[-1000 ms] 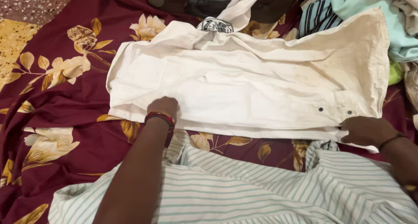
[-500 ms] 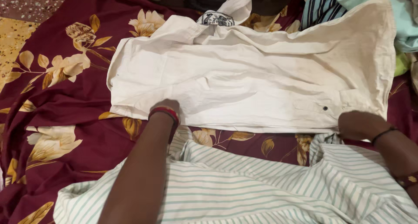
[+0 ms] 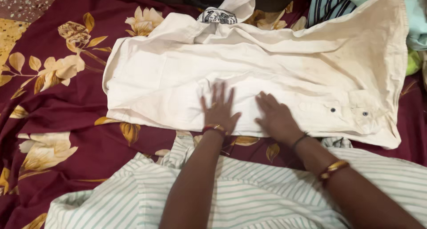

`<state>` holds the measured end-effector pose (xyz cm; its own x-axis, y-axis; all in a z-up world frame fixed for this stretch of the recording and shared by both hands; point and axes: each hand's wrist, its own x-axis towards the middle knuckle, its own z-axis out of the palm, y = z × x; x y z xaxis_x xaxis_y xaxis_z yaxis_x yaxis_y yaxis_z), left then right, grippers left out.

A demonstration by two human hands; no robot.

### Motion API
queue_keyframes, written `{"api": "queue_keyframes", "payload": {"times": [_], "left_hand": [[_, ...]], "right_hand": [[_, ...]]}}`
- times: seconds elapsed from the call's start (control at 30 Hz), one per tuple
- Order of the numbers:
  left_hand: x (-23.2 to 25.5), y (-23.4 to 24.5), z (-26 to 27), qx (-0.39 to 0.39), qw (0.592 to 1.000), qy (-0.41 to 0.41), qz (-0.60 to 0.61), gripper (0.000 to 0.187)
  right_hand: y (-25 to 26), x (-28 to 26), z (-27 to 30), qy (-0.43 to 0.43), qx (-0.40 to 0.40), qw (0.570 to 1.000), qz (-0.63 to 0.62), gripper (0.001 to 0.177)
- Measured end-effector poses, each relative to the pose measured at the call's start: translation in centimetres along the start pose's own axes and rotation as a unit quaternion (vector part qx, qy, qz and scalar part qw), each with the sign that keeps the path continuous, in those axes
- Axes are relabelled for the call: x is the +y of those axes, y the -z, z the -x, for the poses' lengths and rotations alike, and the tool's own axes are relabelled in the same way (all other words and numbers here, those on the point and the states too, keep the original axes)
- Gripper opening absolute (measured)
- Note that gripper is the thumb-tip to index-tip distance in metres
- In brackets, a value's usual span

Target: The person folds a white shirt on a floral-patterned floor, smoothing and aligning the fabric, then places it into an open suitcase. The person then picks up a second patterned shirt and begins to fold it.

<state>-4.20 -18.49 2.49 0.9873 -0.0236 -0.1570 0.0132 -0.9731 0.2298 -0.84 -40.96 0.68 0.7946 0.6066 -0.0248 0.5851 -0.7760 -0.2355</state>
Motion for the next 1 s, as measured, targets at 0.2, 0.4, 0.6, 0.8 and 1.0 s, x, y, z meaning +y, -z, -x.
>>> {"api": "queue_keyframes", "payload": {"times": [0.2, 0.4, 0.6, 0.8, 1.0], "left_hand": [[-3.2, -0.2, 0.2, -0.005, 0.998, 0.061, 0.007, 0.095], [-6.1, -2.0, -4.1, 0.002, 0.992, 0.054, 0.117, 0.059], [-10.7, 0.6, -6.2, 0.225, 0.93, 0.178, 0.231, 0.04], [-11.1, 3.4, -4.8, 0.104, 0.937, 0.31, 0.125, 0.039], [-11.1, 5.6, -3.8, 0.032, 0.925, 0.351, 0.146, 0.029]], "right_hand": [[-0.6, 0.9, -0.5, -0.16, -0.054, 0.985, 0.028, 0.09], [0.2, 4.8, -0.9, -0.323, 0.008, 0.946, 0.037, 0.089], [0.9, 1.9, -5.3, -0.189, 0.177, 0.964, -0.057, 0.057], [1.8, -4.1, -14.9, 0.015, 0.229, 0.957, -0.175, 0.017], [3.5, -8.2, -20.1, -0.136, -0.069, 0.98, -0.127, 0.029]]}}
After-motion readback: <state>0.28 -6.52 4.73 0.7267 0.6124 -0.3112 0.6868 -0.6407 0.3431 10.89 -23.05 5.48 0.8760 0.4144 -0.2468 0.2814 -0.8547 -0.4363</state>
